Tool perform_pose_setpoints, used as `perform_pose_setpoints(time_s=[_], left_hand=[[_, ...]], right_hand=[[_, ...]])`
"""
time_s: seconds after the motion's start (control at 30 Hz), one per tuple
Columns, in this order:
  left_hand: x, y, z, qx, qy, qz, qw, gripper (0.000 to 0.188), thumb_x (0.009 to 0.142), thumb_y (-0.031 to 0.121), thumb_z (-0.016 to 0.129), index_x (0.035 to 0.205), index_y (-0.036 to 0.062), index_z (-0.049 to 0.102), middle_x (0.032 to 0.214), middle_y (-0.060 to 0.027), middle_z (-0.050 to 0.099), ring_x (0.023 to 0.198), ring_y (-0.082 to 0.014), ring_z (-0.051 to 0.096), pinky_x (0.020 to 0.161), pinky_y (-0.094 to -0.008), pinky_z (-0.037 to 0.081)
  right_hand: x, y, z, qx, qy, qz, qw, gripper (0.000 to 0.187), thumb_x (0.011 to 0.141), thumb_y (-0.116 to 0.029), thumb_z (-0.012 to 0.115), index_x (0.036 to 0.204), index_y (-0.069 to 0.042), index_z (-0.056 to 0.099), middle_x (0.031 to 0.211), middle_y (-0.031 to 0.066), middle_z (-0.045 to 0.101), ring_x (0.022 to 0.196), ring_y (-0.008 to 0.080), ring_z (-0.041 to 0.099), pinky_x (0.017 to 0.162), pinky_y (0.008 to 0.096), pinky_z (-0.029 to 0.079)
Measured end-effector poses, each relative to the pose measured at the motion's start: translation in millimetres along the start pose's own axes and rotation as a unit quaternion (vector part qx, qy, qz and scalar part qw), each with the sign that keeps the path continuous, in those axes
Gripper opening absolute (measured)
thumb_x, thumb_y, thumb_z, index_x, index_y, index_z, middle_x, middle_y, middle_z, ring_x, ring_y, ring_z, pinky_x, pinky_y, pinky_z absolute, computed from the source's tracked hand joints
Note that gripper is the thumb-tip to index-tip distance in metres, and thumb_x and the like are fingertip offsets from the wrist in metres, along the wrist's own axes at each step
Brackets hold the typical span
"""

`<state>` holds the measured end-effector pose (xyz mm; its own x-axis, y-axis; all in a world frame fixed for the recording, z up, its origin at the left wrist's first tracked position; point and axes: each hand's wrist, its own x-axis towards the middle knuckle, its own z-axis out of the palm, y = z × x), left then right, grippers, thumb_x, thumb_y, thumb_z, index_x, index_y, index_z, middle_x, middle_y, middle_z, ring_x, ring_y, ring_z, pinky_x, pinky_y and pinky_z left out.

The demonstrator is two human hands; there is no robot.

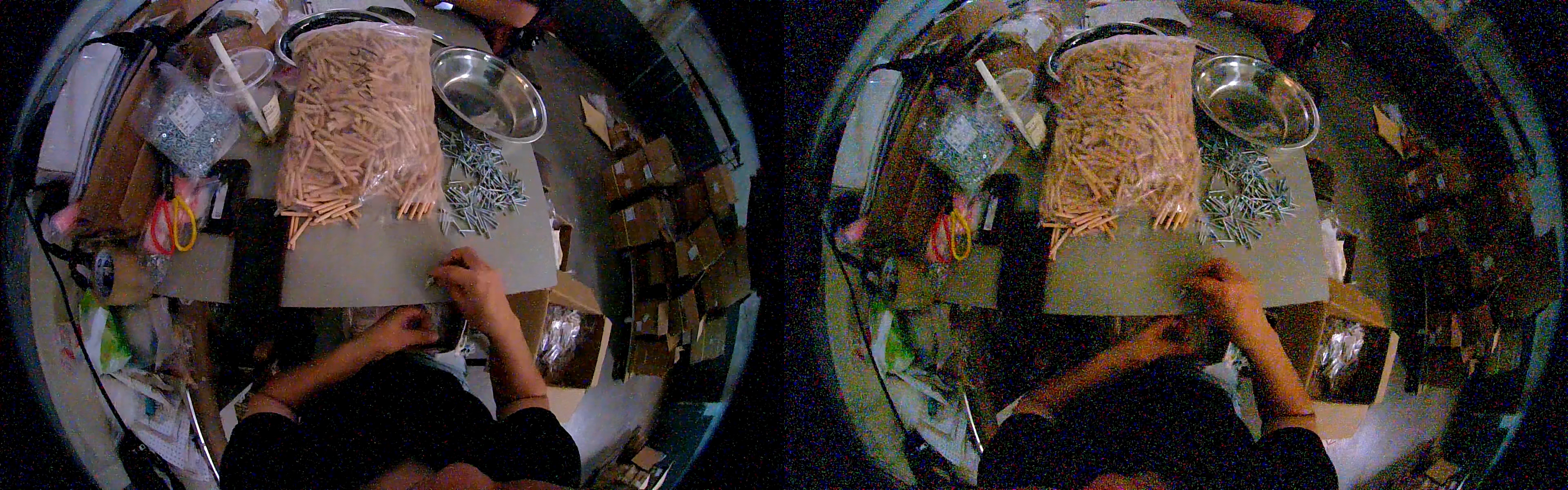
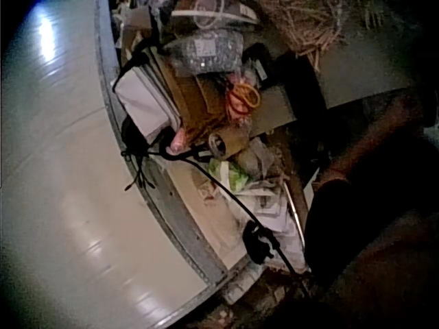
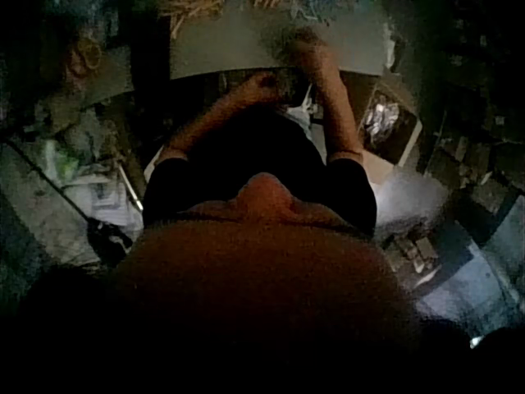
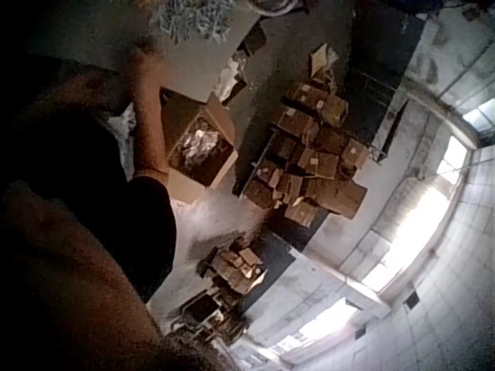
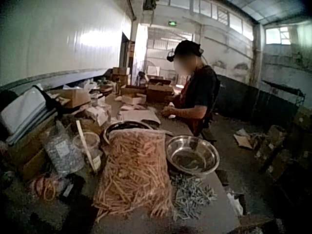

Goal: The person repeatedly picks up small wooden dowels and metal nails from a table, inserts the nails into the dowels, and places the assembled units into a small plastic bag. The person continues this repetitive assembly process throughout the clip.

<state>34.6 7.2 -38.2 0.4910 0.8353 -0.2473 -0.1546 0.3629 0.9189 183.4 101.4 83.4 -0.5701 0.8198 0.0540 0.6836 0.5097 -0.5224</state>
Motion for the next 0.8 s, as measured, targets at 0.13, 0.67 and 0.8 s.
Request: perform_pose_setpoints(time_s=[0.13,0.67,0.8], left_hand=[[-4.3,40.3,4.5,0.009,0.018,-0.018,1.0,0.036,0.076,0.021,0.074,0.103,0.0037,0.056,0.092,-0.0023,0.058,0.088,-0.0142,0.053,0.079,-0.0285,0.045],[-10.8,57.7,-4.2,0.129,-0.096,0.19,0.968,0.037,0.074,0.024,0.076,0.1,0.005,0.057,0.086,-0.0038,0.058,0.08,-0.0145,0.054,0.071,-0.0312,0.045],[-11.0,34.6,-4.2,0.023,-0.118,0.138,0.983,0.048,0.074,0.024,0.076,0.112,0.0048,0.054,0.088,-0.004,0.058,0.082,-0.0144,0.053,0.072,-0.0301,0.044]], right_hand=[[-11.8,-24.3,-12.9,0.053,-0.11,-0.086,0.989,0.027,0.069,-0.005,0.065,0.096,-0.008,0.068,0.098,0.0104,0.059,0.094,0.0295,0.059,0.08,0.0357,0.05],[-35.0,-41.1,-23.2,0.218,-0.113,-0.041,0.968,0.028,0.07,0.002,0.067,0.096,-0.007,0.066,0.096,0.0098,0.06,0.087,0.0282,0.061,0.075,0.0343,0.052],[-31.2,-47.5,-28.5,0.189,-0.137,-0.139,0.962,0.026,0.069,0.0,0.067,0.094,-0.008,0.066,0.097,0.0086,0.06,0.088,0.0282,0.061,0.076,0.0355,0.052]])
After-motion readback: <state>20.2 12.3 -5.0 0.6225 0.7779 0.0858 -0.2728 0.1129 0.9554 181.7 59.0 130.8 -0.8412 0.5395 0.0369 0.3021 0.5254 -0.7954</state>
